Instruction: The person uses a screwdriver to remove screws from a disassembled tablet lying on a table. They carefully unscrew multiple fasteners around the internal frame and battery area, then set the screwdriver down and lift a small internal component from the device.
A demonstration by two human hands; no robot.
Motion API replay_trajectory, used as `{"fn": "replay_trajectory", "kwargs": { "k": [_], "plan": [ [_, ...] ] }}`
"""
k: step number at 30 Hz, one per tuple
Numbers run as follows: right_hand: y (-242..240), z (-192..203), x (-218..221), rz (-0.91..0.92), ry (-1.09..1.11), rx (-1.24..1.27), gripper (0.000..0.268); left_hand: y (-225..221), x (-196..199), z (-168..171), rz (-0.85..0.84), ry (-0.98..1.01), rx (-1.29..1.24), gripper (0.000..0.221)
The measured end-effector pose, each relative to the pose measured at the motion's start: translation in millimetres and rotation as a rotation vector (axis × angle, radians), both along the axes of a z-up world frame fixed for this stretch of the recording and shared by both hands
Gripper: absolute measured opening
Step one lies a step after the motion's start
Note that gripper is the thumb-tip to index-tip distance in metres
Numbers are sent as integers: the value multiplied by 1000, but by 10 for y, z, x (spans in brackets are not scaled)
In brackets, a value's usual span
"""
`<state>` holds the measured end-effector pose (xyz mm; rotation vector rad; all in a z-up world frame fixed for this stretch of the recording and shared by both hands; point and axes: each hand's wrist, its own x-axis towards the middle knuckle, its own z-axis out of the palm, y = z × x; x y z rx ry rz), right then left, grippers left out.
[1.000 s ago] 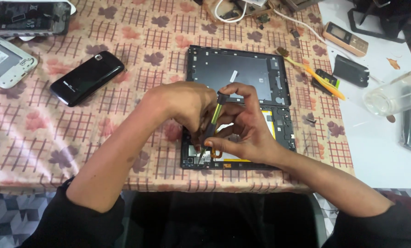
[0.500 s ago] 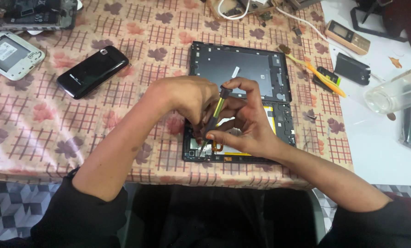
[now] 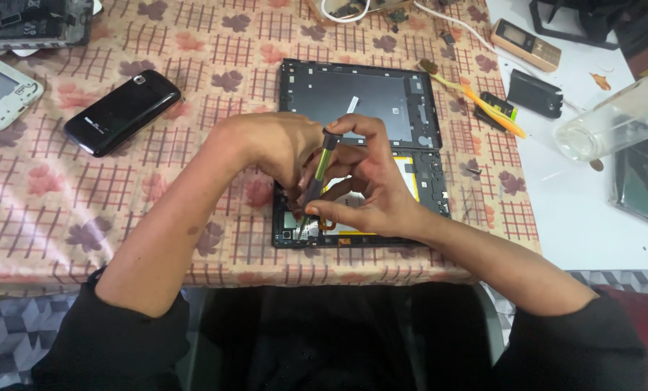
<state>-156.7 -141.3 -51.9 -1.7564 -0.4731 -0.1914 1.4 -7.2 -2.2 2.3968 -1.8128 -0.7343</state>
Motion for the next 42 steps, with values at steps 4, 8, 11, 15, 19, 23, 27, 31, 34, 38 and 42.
{"fn": "replay_trajectory", "kwargs": {
  "k": [4,8,11,15,19,23,27,31,34,38,42],
  "plan": [
    [-11,-11,-5,7,-6,-5,82,-16,15,-26,-24,-4,-3,43],
    [-2,-4,7,9,12,18,82,-16,43,-52,-79,14,-17,42],
    [13,6,5,67,-36,32,81,-11,66,-65,-81,40,-34,41],
    [36,-32,-40,85,-79,-15,80,-18,100,-121,-48,25,-53,31],
    [11,4,10,71,-60,33,79,-22,127,-137,-121,73,-95,37],
    [88,78,-15,26,-92,-17,83,0,70,-81,-93,174,-68,39],
    [49,157,33,29,-69,12,80,23,22,-17,-111,91,-82,39],
    [5,-38,-12,3,-118,-29,84,-12,75,-111,-33,133,-39,37],
    [-50,-80,10,19,-86,1,83,-14,76,-106,-35,62,-23,39],
    [-27,-47,2,41,-71,20,81,-7,49,-51,-58,62,-34,39],
    [1,-15,-19,32,-80,12,80,-3,56,-44,-60,94,-31,38]
  ]
}}
